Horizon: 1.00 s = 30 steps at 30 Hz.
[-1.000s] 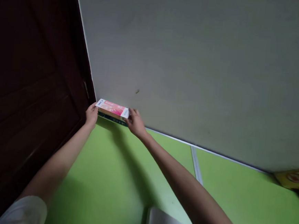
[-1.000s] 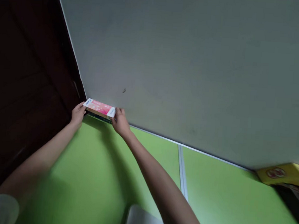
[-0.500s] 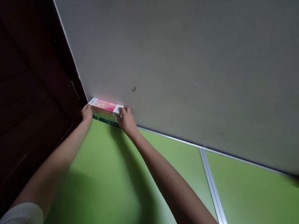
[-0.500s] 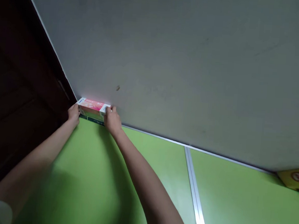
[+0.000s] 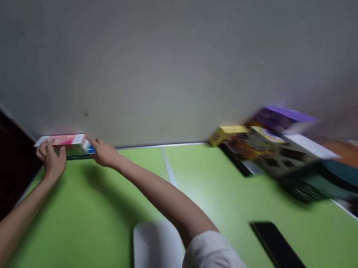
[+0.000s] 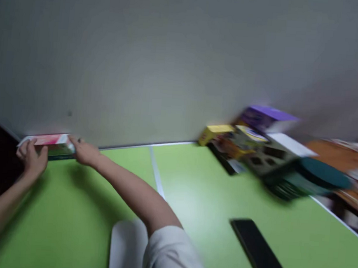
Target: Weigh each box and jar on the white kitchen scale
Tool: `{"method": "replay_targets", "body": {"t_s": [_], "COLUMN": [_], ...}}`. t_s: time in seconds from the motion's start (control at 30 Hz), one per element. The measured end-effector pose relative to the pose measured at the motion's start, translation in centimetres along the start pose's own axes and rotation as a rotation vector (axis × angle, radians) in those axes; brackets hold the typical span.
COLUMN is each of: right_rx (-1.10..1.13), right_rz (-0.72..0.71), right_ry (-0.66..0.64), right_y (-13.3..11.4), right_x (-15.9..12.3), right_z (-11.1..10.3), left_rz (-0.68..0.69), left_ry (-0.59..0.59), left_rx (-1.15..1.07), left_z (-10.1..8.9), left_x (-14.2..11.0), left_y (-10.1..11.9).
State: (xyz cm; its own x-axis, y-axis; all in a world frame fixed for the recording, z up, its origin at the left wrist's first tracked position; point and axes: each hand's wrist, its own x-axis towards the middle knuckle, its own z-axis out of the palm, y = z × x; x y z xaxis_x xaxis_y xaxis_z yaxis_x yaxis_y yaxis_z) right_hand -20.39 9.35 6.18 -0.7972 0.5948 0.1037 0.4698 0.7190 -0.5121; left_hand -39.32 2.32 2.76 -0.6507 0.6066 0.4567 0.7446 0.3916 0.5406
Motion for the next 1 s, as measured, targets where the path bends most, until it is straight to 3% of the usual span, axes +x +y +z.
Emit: {"method": "replay_targets", "body": {"t_s": [0.1,0.13,0.2,0.27,0.33,0.43,0.57,0.77,0.87,1.0], "right_rx": [0.073,0.115,0.186,0.262,0.251,0.158,0.047,-0.033,-0.057,-0.066], "right_rz": [-0.107,-0.099,0.014,0.181,0.435,0.685,0.864,0.954,0.978,0.952], "right_ry": [-0.145,-0.197,-0.162,0.007,0.259,0.493,0.695,0.820,0.837,0.824], "right_y": [3.0,4.2,7.0,10.3,14.0,19.8,26.3,31.4,32.6,33.2], "right_x": [-9.8,-13.7,-21.6,-28.9,-34.9,-41.0,-44.2,-43.5,-43.0,-42.7], "right_z": [-2.3,-2.8,-3.6,-4.4,-5.5,-7.3,-8.7,-9.0,-9.2,-9.7], "left_rz": [0.396,0.483,0.605,0.678,0.749,0.883,1.016,1.064,1.086,1.147], "left_ry": [-0.412,-0.545,-0.786,-0.967,-1.106,-1.248,-1.299,-1.222,-1.197,-1.176], "left_rx": [-0.118,-0.155,-0.207,-0.234,-0.253,-0.264,-0.252,-0.245,-0.208,-0.184], "left_z": [1.6,2.2,3.5,4.4,5.2,6.8,10.9,19.0,22.2,23.9], "left_x": [-6.7,-9.3,-14.4,-18.9,-22.2,-25.6,-29.1,-33.4,-34.8,-35.3], "left_y": [3.4,4.9,8.7,13.4,18.5,25.7,33.7,43.6,46.0,46.2]}}
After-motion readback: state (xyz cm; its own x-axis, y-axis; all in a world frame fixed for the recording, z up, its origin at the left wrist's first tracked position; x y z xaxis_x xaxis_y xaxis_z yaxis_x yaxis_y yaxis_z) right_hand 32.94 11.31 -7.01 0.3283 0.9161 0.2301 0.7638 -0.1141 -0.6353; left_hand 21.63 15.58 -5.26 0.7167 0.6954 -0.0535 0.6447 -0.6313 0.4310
